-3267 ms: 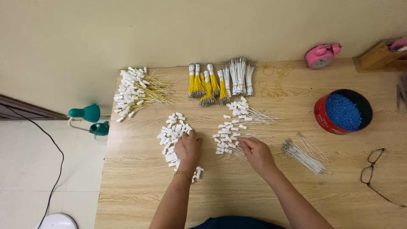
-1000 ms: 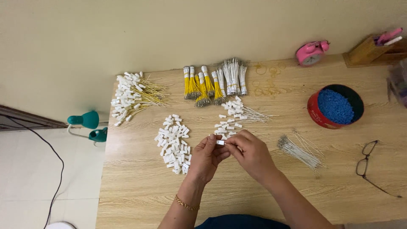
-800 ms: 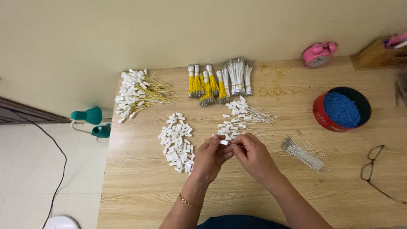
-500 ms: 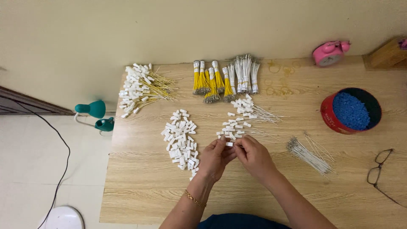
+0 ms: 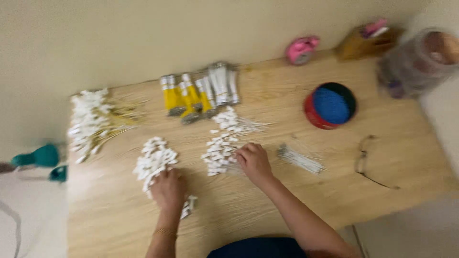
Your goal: Assembling small white plastic components onto wire stems at a workbench.
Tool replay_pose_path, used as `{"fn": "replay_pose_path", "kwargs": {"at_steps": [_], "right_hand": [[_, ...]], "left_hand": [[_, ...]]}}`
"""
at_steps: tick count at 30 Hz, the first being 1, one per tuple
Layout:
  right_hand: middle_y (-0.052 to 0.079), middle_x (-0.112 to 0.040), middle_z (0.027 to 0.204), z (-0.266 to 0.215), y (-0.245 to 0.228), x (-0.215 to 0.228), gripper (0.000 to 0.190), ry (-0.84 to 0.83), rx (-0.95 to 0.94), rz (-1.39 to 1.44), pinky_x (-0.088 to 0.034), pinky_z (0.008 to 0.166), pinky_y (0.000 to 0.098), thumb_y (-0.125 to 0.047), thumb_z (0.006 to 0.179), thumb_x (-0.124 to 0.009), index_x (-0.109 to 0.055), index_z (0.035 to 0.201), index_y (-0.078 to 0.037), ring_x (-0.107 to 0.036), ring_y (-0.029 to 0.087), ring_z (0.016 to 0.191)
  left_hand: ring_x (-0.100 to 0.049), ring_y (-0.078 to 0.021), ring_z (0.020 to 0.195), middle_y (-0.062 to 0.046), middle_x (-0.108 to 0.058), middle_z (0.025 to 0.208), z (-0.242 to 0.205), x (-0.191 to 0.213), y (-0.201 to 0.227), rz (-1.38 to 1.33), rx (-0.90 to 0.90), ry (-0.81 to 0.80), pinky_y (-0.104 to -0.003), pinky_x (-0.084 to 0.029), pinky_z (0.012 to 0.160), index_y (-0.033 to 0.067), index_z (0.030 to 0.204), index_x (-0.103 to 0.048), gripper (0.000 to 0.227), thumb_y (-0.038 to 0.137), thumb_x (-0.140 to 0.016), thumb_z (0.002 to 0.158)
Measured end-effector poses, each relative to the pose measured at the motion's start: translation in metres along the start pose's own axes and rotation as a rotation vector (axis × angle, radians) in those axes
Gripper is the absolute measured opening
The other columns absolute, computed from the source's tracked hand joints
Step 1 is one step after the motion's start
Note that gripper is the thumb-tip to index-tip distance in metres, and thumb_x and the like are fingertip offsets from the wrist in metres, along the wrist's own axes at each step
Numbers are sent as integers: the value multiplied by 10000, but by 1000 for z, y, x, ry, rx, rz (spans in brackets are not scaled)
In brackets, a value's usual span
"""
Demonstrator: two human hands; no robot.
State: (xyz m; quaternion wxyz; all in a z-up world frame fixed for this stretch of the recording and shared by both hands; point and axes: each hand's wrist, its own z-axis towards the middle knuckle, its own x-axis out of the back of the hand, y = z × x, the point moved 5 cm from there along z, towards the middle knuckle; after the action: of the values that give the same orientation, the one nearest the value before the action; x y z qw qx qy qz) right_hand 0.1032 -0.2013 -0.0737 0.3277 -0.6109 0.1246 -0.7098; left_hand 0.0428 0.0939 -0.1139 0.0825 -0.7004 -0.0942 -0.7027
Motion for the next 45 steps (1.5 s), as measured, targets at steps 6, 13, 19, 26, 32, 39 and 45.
{"fn": "replay_pose_path", "kwargs": {"at_steps": [6, 13, 19, 26, 32, 39, 45], "right_hand": [[156, -686, 1101, -25, 106, 74, 278, 229, -225, -311, -509, 903, 468, -131, 824, -760, -740, 1092, -58, -617, 376, 1068], [203, -663, 1155, -50, 202, 92, 342, 120, -416, -444, -503, 872, 522, -215, 839, -726, -735, 1145, -64, -613, 417, 1069], [68, -700, 1127, -23, 181, 96, 248, -136, -564, -546, -529, 925, 441, -355, 881, -707, -772, 1022, -161, -641, 300, 1078], [131, -700, 1164, -3, 202, 84, 345, -440, -465, -703, -526, 957, 433, -364, 874, -685, -739, 1078, -91, -664, 304, 1114], [237, -698, 1071, -4, 219, 107, 287, -133, -564, -384, -542, 858, 519, -279, 944, -611, -646, 1129, -62, -683, 406, 994], [250, -677, 982, -1, 167, 168, 210, 288, -279, -181, -532, 749, 462, -159, 1064, -603, -554, 1131, 34, -684, 388, 890], [118, -729, 983, -10, 71, 167, 224, 192, -366, 140, -530, 781, 346, -164, 1059, -584, -627, 1201, 4, -683, 191, 912]], "left_hand": [[-649, -271, 1059, -7, -735, 1038, -13, 14, -4, -24, 49, -42, -461, -517, 889, 230, 1003, -747, 131, 307, -688, 915], [-635, -235, 1114, 31, -742, 1032, -15, 16, 0, 23, 43, 0, -468, -444, 999, 265, 977, -762, 120, 308, -707, 880], [-616, -214, 1163, 35, -734, 1094, -14, 15, -2, 59, 56, -71, -442, -419, 1044, 267, 1018, -766, 145, 360, -685, 942], [-593, -226, 1174, 18, -708, 1122, -17, 12, -4, 8, 81, -54, -449, -415, 1034, 250, 1004, -765, 204, 377, -740, 846], [-576, -238, 1185, 13, -686, 1129, -16, 22, -4, -44, 78, -70, -455, -412, 1021, 257, 971, -776, 176, 359, -747, 831], [-592, -225, 1107, -6, -687, 1137, -7, 56, 16, -107, 29, -114, -459, -427, 1005, 212, 1019, -760, 173, 308, -712, 883], [-727, -154, 922, -110, -762, 1055, -9, 86, 41, -1234, 225, -221, -283, -599, 819, 79, 1209, -672, 283, 194, -694, 951]]}}
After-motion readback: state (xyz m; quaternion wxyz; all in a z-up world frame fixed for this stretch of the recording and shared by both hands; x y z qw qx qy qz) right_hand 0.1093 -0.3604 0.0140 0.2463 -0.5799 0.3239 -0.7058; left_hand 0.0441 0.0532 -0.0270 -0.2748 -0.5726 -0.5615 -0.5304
